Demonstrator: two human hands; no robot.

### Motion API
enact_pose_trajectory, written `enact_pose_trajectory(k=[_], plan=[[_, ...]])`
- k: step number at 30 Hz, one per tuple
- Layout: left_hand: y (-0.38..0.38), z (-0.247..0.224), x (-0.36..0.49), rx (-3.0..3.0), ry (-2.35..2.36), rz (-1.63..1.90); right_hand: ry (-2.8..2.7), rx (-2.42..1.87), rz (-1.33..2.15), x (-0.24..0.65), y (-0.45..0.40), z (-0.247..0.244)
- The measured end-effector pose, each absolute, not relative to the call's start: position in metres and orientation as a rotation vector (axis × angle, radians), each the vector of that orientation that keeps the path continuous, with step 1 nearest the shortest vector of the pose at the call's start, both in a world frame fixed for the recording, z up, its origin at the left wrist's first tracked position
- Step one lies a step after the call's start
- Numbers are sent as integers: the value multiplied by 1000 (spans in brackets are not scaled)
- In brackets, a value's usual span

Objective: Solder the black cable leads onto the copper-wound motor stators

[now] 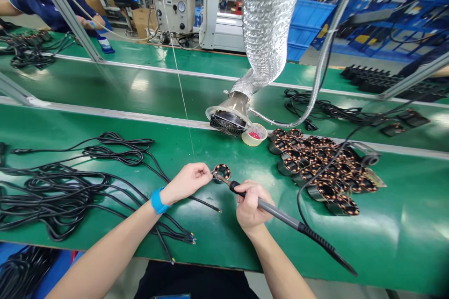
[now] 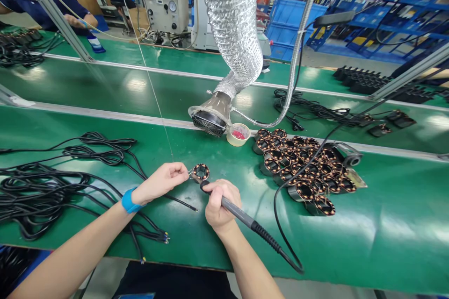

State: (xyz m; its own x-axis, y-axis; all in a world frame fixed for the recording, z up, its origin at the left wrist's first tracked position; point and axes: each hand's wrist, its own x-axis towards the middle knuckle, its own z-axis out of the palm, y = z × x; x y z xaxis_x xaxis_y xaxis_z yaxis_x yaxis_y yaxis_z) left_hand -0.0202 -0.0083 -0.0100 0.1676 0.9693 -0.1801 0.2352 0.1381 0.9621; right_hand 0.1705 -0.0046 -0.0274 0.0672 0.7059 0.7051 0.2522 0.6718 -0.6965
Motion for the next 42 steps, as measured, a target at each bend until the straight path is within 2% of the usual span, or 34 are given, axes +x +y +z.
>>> enact_pose_trajectory(k=[6, 14, 21, 33, 42], plan=[[-8, -13, -21, 1343, 1302, 824, -1471, -788, 418, 170, -5, -27], [-8, -12, -20, 1337, 1297, 826, -1480, -951, 428, 171, -5, -34], [-7, -12, -20, 1329, 1286, 831, -1578, -975, 527, 168, -2, -21], [-7, -10, -19, 1330, 1288, 839, -1756, -955, 448, 157, 9, -14], [-8, -6, -19, 1301, 1297, 823, -1884, -990, 731, 154, 9, -15]])
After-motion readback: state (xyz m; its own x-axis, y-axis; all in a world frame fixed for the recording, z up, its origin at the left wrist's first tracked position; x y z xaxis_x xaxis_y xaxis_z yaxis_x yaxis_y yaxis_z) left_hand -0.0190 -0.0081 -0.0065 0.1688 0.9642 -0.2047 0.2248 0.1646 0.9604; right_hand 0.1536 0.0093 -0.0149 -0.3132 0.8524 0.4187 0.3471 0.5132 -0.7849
